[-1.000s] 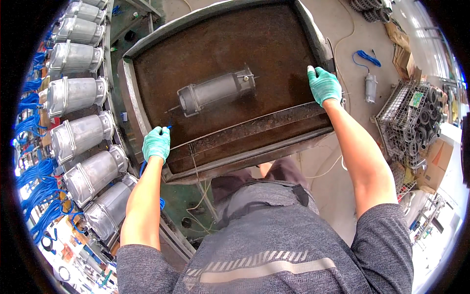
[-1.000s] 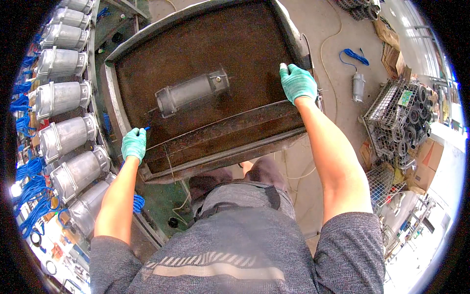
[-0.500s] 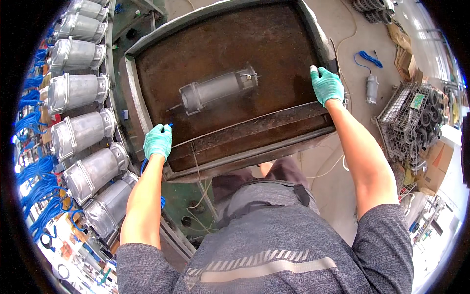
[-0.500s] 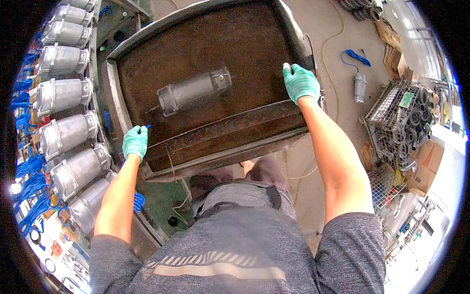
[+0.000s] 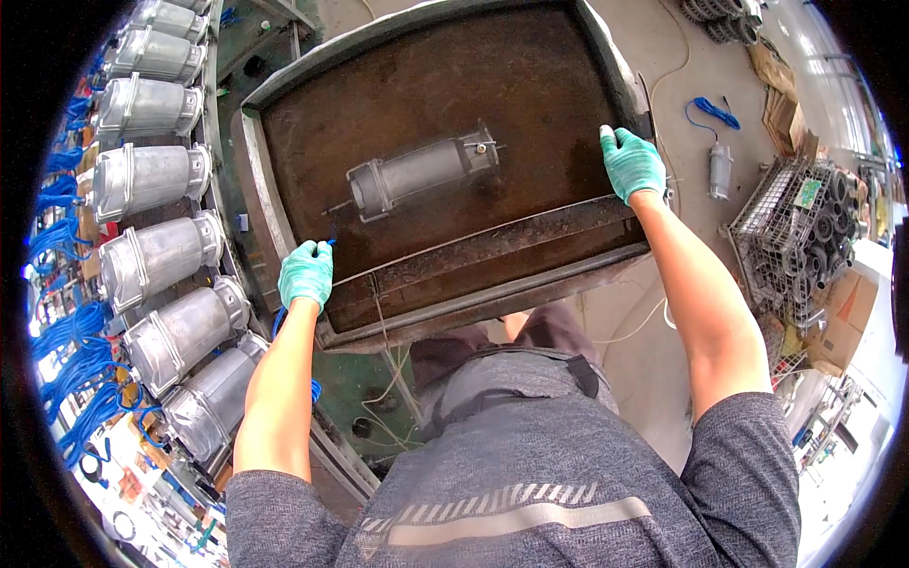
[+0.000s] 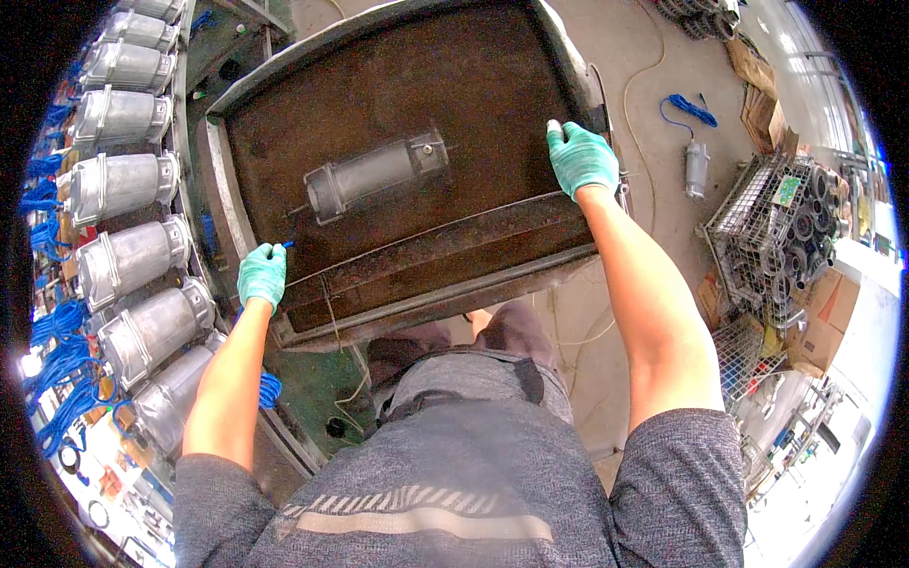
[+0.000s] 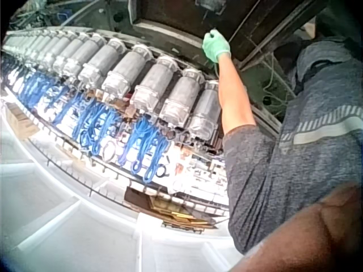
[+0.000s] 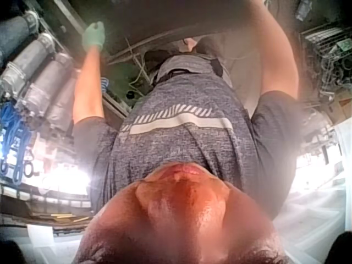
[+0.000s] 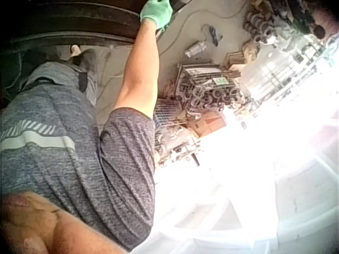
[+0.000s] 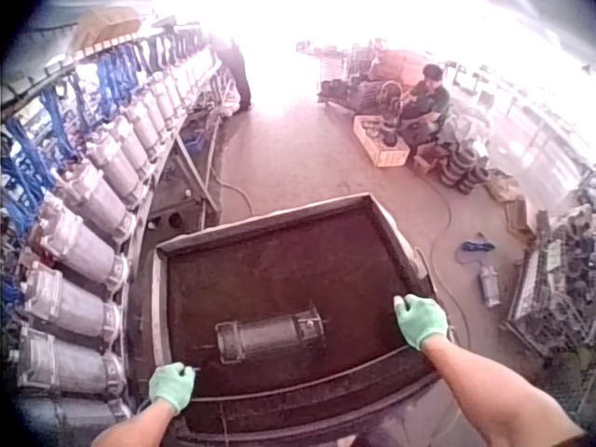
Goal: The person picks up a pump assembly from a line, places it into a water tank, and rotates it while observing for bubbles. They then lift the pump out of the tank and place it back onto the assembly line.
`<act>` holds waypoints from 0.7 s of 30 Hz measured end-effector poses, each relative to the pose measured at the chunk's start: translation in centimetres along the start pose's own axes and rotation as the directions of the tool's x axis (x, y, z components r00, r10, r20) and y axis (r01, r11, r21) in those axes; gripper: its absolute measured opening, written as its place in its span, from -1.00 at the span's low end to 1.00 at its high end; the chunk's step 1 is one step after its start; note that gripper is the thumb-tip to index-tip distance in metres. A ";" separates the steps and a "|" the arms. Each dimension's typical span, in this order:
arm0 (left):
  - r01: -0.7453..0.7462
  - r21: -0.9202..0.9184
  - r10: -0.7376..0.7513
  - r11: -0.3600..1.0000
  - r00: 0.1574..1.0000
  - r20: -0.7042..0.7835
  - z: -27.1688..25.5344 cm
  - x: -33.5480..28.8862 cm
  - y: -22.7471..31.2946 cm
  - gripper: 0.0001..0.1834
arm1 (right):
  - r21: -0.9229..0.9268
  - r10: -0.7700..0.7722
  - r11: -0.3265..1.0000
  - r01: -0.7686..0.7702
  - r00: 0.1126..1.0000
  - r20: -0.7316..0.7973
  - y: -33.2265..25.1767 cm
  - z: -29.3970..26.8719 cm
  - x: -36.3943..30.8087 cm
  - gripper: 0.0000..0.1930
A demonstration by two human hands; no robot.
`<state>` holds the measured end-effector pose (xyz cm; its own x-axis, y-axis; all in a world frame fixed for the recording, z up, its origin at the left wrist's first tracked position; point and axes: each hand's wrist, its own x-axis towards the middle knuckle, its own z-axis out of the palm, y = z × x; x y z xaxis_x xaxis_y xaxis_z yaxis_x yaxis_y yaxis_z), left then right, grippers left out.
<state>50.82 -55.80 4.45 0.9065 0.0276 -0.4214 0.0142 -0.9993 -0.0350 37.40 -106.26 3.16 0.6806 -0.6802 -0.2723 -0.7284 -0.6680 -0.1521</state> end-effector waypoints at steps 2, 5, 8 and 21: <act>0.002 -0.001 -0.002 1.000 1.000 0.016 0.1 0.2 -0.1 -0.59 | 0.005 0.005 1.000 -0.005 1.000 0.001 -0.1 -0.1 0.0 -0.45; 0.004 -0.003 -0.004 1.000 1.000 0.000 0.2 0.2 0.0 -0.59 | 0.019 0.005 1.000 -0.005 1.000 -0.007 -0.1 -0.2 -0.1 -0.46; -0.041 -0.022 0.039 0.999 0.995 -0.091 0.7 0.0 -0.3 -0.61 | 0.014 0.007 1.000 -0.007 1.000 -0.001 0.0 -0.1 -0.1 -0.46; 0.001 0.009 -0.001 1.000 1.000 0.023 0.1 0.3 0.0 -0.58 | 0.001 0.006 1.000 -0.006 1.000 -0.003 0.1 0.1 0.1 -0.46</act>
<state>51.02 -55.83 4.26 0.8966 0.0294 -0.4418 0.0113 -0.9990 -0.0436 37.41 -106.35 3.06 0.6766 -0.6850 -0.2702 -0.7324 -0.6638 -0.1515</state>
